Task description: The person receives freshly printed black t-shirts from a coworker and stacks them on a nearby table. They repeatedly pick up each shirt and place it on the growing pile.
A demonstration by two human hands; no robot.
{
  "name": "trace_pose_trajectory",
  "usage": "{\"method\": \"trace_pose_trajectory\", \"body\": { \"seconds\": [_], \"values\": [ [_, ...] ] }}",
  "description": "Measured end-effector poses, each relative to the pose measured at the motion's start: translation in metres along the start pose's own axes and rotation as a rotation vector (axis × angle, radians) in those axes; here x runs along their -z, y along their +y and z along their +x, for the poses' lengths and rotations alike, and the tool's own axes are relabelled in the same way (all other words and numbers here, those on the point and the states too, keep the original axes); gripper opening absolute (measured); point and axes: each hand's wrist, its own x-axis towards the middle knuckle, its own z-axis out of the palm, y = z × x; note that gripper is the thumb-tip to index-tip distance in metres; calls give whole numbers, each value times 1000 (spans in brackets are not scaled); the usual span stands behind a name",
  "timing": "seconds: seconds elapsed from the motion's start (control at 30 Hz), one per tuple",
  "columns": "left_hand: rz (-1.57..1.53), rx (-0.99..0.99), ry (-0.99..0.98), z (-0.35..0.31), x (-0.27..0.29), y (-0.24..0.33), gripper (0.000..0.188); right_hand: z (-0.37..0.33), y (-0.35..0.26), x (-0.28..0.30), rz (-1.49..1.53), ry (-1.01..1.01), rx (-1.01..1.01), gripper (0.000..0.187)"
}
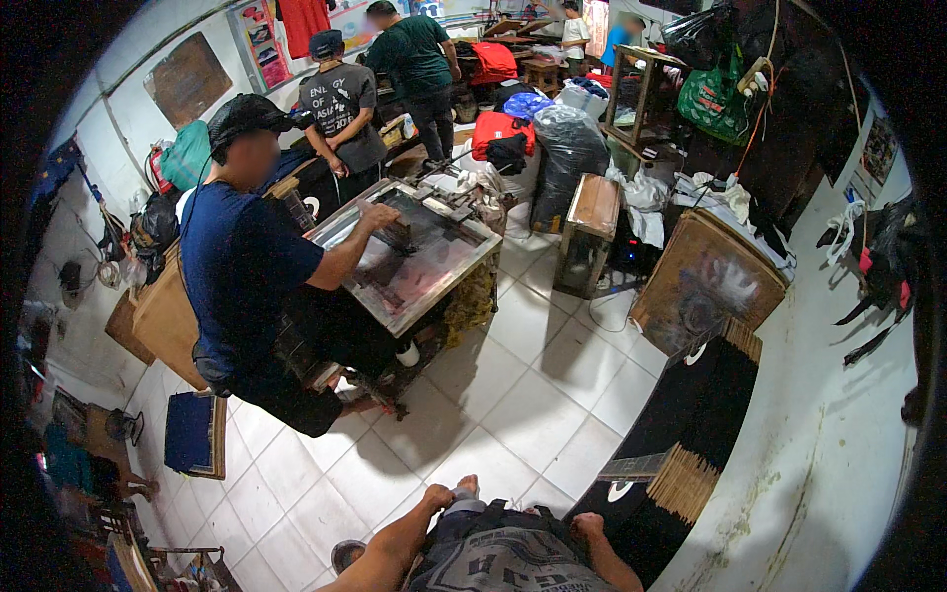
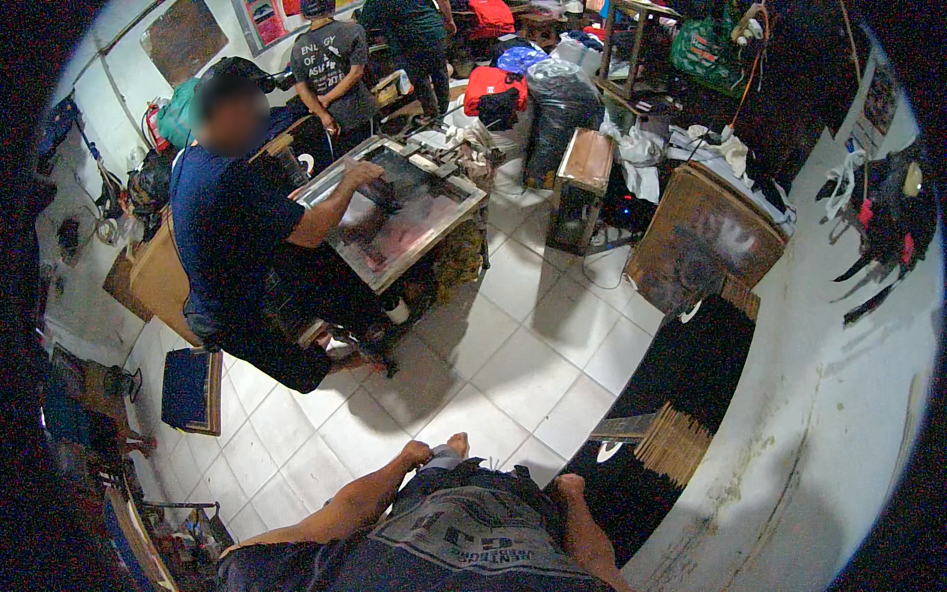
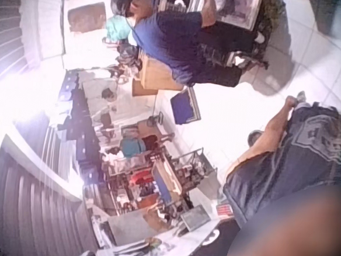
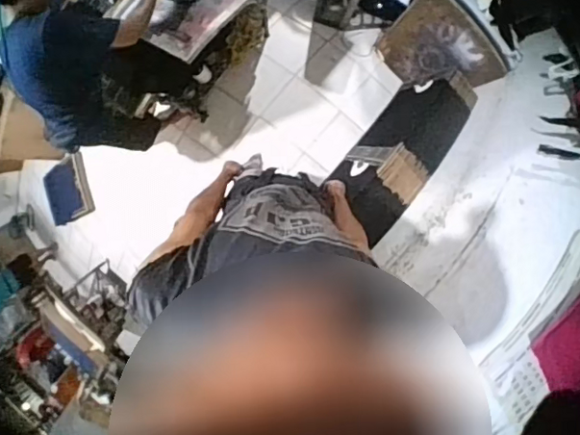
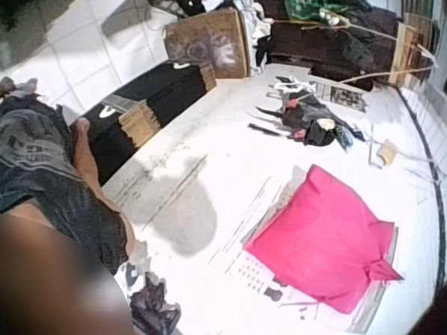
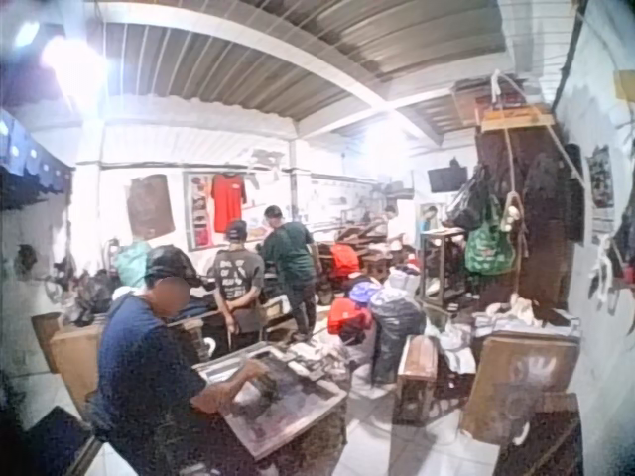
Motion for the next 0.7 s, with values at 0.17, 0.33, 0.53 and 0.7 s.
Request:
{"method": "trace_pose_trajectory", "body": {
  "seconds": [0.17,0.33,0.53,0.7],
  "values": [
    [-142,19,78,6,-13,-18,25,12,1,-8,852,54,-505,15],
    [74,-46,2,-1,-4,-11,25,19,12,-19,550,32,-506,16],
    [-17,14,20,-3,11,6,29,20,19,-16,477,-83,-479,31],
    [-9,24,-60,2,17,8,30,21,19,-17,615,-98,-549,19]
  ]
}}
